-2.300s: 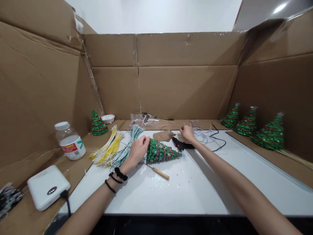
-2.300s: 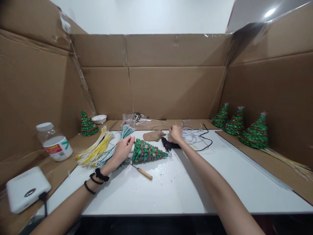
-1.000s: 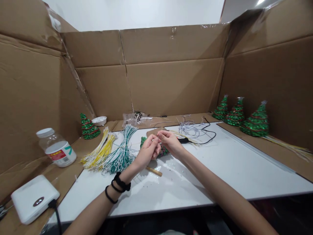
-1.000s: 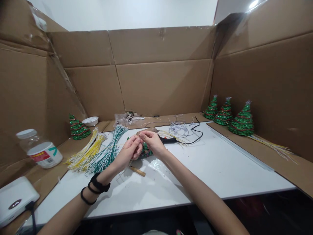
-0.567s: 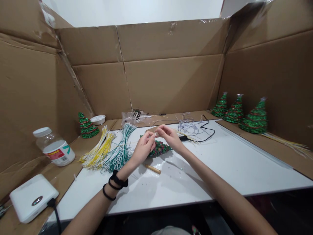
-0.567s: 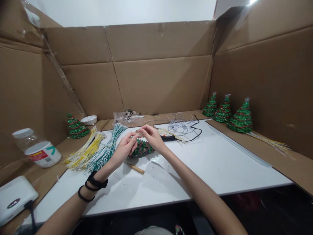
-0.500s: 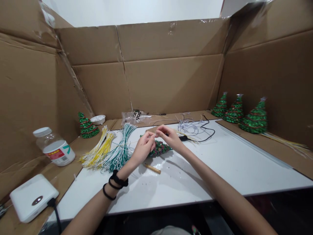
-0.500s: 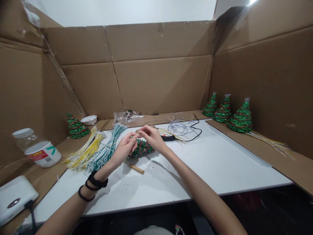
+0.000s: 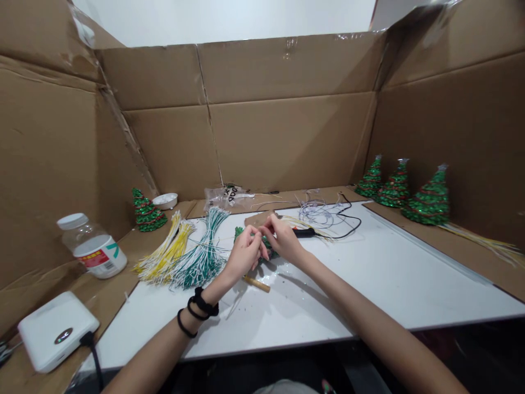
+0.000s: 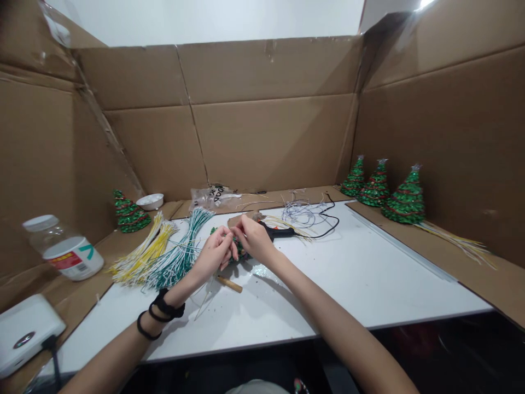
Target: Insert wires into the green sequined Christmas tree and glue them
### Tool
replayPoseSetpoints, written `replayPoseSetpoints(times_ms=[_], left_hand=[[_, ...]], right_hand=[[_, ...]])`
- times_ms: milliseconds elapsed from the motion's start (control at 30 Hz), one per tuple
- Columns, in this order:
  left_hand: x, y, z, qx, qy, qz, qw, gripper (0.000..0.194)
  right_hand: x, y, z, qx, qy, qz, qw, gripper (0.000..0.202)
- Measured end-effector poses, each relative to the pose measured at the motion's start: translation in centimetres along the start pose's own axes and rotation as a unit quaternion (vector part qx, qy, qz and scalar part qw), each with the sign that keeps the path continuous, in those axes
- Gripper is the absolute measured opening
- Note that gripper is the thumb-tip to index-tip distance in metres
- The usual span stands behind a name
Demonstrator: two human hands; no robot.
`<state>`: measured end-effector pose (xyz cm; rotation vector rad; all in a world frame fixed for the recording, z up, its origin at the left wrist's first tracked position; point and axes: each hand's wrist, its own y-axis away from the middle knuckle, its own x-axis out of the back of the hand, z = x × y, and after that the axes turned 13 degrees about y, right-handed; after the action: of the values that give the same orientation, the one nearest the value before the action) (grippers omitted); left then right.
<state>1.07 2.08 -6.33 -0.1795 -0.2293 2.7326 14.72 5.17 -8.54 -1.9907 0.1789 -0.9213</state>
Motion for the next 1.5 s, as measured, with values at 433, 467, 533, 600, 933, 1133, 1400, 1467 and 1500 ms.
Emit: replayPoseSetpoints(times_ms=[433,467,533,600,933,1133,1400,1467,1500], left_hand=[[0.3,-0.4,-0.3,0.003,0.017,-0.023,1.000,0.027],[0.3,-0.4,-0.3,0.003,0.020,-0.024,1.000,0.028],[0.2,-0.4,-0.2,0.004,0.026,-0.026,0.999,0.028],[0.4,-0.4,0.2,0.005,0.007,-0.028,1.000,0.027],[5.1,-1.0,6.4,-0.102,-0.358,-0.058,0.926,0.028],[7.4,-1.0,5.2,0.007,-0.210,-0.076,0.975,0.030],[8.2,-1.2,3.6,0.069,-0.146,-0.065,0.985,0.035],[8.4,-1.3,3.4,0.071,-0.151,-0.063,0.984,0.036],[8.4,-1.3,3.4,0.070,-0.155,-0.063,0.983,0.036]], right_hand=[[-0.1,0.1,0.0,-0.047,-0.110,0.035,0.992,0.018],[-0.1,0.1,-0.1,-0.046,-0.124,0.024,0.991,0.018],[0.0,0.0,-0.4,-0.040,-0.122,0.012,0.992,0.018],[0.3,-0.1,-0.6,-0.045,-0.105,0.036,0.993,0.022],[4.4,-1.9,1.4,-0.205,-0.122,0.267,0.934,0.032],[4.6,-1.9,2.0,-0.207,-0.164,0.243,0.933,0.034],[4.8,-2.0,2.0,-0.182,-0.177,0.218,0.942,0.036],[5.0,-2.0,2.1,-0.179,-0.177,0.223,0.942,0.036],[5.0,-2.0,2.0,-0.178,-0.176,0.223,0.942,0.036]])
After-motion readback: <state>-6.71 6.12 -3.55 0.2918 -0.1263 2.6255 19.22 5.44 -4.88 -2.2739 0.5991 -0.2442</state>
